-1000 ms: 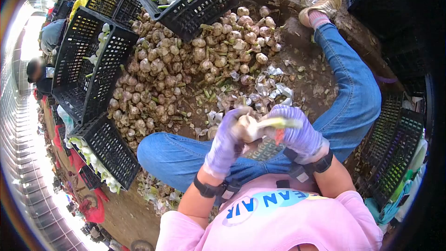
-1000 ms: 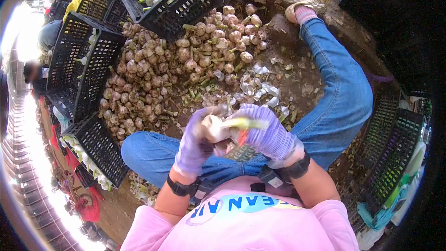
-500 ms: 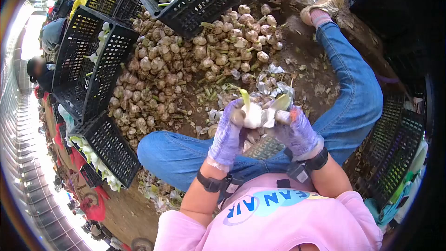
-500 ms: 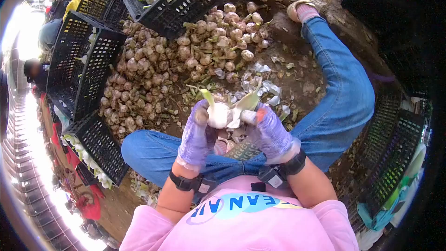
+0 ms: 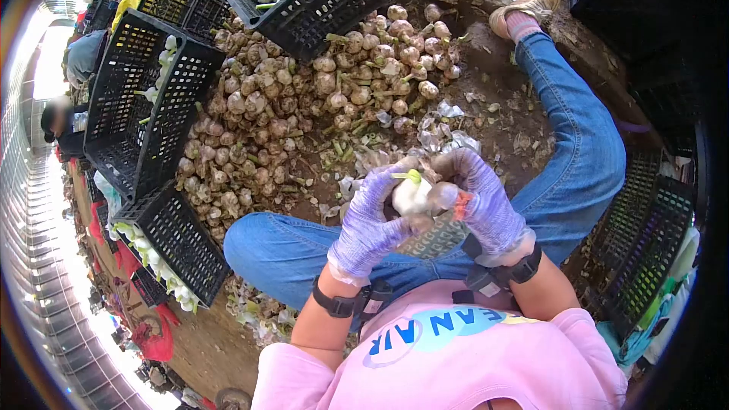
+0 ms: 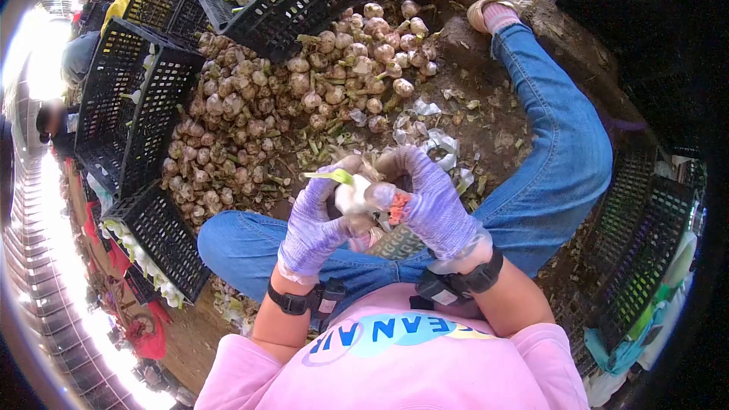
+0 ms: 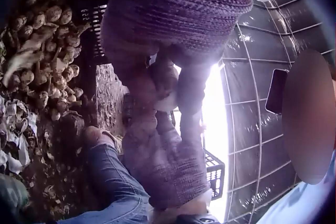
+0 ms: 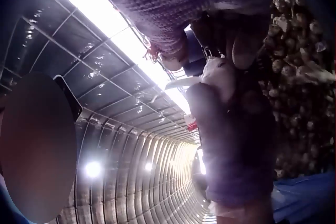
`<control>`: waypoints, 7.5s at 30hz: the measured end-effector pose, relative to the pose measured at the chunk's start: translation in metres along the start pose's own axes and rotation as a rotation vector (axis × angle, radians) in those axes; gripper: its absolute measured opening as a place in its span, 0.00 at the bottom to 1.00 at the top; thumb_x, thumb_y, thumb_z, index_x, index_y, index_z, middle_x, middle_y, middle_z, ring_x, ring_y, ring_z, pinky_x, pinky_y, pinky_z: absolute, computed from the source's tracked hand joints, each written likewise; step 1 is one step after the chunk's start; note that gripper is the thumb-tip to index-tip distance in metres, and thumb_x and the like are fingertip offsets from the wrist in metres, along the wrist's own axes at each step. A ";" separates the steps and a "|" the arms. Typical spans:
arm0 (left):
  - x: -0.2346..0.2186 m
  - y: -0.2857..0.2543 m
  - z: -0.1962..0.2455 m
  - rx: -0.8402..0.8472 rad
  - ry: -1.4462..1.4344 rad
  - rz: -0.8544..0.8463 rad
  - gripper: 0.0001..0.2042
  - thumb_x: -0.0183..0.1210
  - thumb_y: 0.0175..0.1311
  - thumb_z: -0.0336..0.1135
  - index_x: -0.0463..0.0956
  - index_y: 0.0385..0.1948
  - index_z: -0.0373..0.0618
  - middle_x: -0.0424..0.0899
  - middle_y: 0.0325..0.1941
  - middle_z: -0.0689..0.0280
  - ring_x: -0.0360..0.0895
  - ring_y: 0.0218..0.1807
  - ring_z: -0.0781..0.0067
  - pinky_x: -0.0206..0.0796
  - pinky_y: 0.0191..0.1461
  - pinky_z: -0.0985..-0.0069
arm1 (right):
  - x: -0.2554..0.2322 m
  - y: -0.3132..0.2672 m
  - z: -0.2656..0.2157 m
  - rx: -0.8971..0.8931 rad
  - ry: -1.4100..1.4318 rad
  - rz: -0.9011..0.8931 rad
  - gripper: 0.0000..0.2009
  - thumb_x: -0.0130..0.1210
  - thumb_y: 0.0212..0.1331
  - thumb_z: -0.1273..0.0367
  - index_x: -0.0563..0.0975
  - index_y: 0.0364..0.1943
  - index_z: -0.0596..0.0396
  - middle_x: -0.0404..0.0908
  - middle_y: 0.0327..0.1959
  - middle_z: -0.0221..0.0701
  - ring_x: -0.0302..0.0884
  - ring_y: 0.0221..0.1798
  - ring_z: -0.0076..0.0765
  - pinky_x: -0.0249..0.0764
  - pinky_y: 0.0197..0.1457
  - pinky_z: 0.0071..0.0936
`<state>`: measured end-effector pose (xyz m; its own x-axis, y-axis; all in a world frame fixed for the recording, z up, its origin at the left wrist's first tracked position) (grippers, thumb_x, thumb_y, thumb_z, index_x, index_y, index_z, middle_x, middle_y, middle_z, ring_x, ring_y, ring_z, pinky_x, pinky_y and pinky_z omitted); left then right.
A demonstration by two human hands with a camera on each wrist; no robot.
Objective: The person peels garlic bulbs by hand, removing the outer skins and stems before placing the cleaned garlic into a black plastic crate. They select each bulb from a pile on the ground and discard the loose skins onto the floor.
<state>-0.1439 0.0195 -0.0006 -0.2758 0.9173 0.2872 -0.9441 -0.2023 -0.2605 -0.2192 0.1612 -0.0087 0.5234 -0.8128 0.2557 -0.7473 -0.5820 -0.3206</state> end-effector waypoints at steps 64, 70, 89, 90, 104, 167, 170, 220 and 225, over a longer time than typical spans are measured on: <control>-0.012 0.007 -0.010 -0.348 0.251 -0.139 0.13 0.58 0.58 0.35 0.75 0.43 0.40 0.80 0.32 0.65 0.76 0.35 0.71 0.68 0.38 0.75 | -0.008 -0.004 -0.028 -0.389 -0.674 -0.063 0.18 0.60 0.44 0.72 0.76 0.44 0.56 0.74 0.39 0.40 0.73 0.43 0.45 0.69 0.49 0.33; 0.015 0.014 0.004 0.133 1.537 -0.586 0.14 0.59 0.47 0.37 0.76 0.37 0.46 0.77 0.29 0.59 0.75 0.35 0.55 0.66 0.39 0.63 | 0.006 0.005 -0.022 -0.370 -1.238 -0.471 0.15 0.58 0.45 0.68 0.77 0.40 0.54 0.74 0.30 0.37 0.74 0.35 0.45 0.71 0.38 0.39; -0.084 0.155 -0.162 -0.218 1.192 0.165 0.21 0.62 0.48 0.34 0.73 0.47 0.48 0.75 0.42 0.57 0.76 0.41 0.59 0.70 0.45 0.65 | -0.065 0.045 0.066 0.070 0.052 0.240 0.06 0.51 0.55 0.76 0.76 0.37 0.59 0.75 0.31 0.29 0.70 0.29 0.19 0.68 0.34 0.16; -0.081 0.164 -0.177 -0.220 1.237 0.108 0.21 0.61 0.47 0.35 0.73 0.47 0.49 0.73 0.45 0.55 0.74 0.45 0.56 0.68 0.48 0.64 | -0.064 0.045 0.070 0.027 -0.091 0.277 0.07 0.51 0.55 0.76 0.75 0.38 0.59 0.75 0.33 0.29 0.71 0.31 0.20 0.69 0.36 0.17; -0.014 0.128 -0.066 -0.468 0.181 -0.040 0.13 0.62 0.54 0.34 0.75 0.40 0.40 0.80 0.31 0.69 0.74 0.30 0.83 0.68 0.35 0.84 | -0.048 0.052 0.068 0.050 -0.095 0.262 0.24 0.53 0.53 0.79 0.64 0.57 0.55 0.72 0.50 0.33 0.71 0.52 0.32 0.68 0.55 0.25; 0.011 -0.009 0.019 0.377 0.724 -0.007 0.29 0.70 0.36 0.27 0.72 0.48 0.45 0.70 0.48 0.58 0.71 0.50 0.61 0.66 0.53 0.70 | 0.001 -0.008 0.000 0.168 0.380 -0.117 0.15 0.59 0.53 0.70 0.74 0.44 0.59 0.79 0.37 0.29 0.75 0.39 0.22 0.72 0.44 0.22; 0.018 -0.010 0.025 0.548 0.911 -0.069 0.28 0.69 0.37 0.26 0.72 0.47 0.45 0.71 0.48 0.57 0.72 0.50 0.61 0.66 0.52 0.70 | -0.004 -0.006 0.007 0.186 0.136 -0.146 0.16 0.60 0.52 0.69 0.73 0.45 0.60 0.79 0.39 0.30 0.75 0.39 0.22 0.73 0.43 0.22; -0.013 0.004 -0.020 -0.051 0.259 0.133 0.10 0.57 0.58 0.27 0.75 0.41 0.40 0.77 0.45 0.60 0.73 0.50 0.66 0.63 0.56 0.74 | 0.006 -0.014 0.004 0.309 0.510 -0.184 0.11 0.54 0.52 0.69 0.75 0.39 0.57 0.77 0.33 0.34 0.76 0.35 0.29 0.75 0.40 0.24; -0.012 -0.002 0.001 0.131 0.181 0.054 0.10 0.56 0.58 0.23 0.76 0.42 0.40 0.79 0.43 0.61 0.75 0.47 0.70 0.66 0.53 0.75 | -0.057 0.007 0.025 0.070 0.879 0.269 0.21 0.58 0.54 0.64 0.69 0.48 0.64 0.75 0.44 0.39 0.74 0.47 0.34 0.73 0.50 0.29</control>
<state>-0.1385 0.0087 -0.0029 -0.3006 0.9482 0.1032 -0.9475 -0.2845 -0.1455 -0.2436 0.2026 -0.0484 -0.1852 -0.6274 0.7564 -0.7572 -0.3995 -0.5168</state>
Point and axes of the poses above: each hand's wrist, its own y-axis towards the middle knuckle, its own x-axis out of the palm, z = x × y, the point moved 4 cm from there along y, towards the middle knuckle
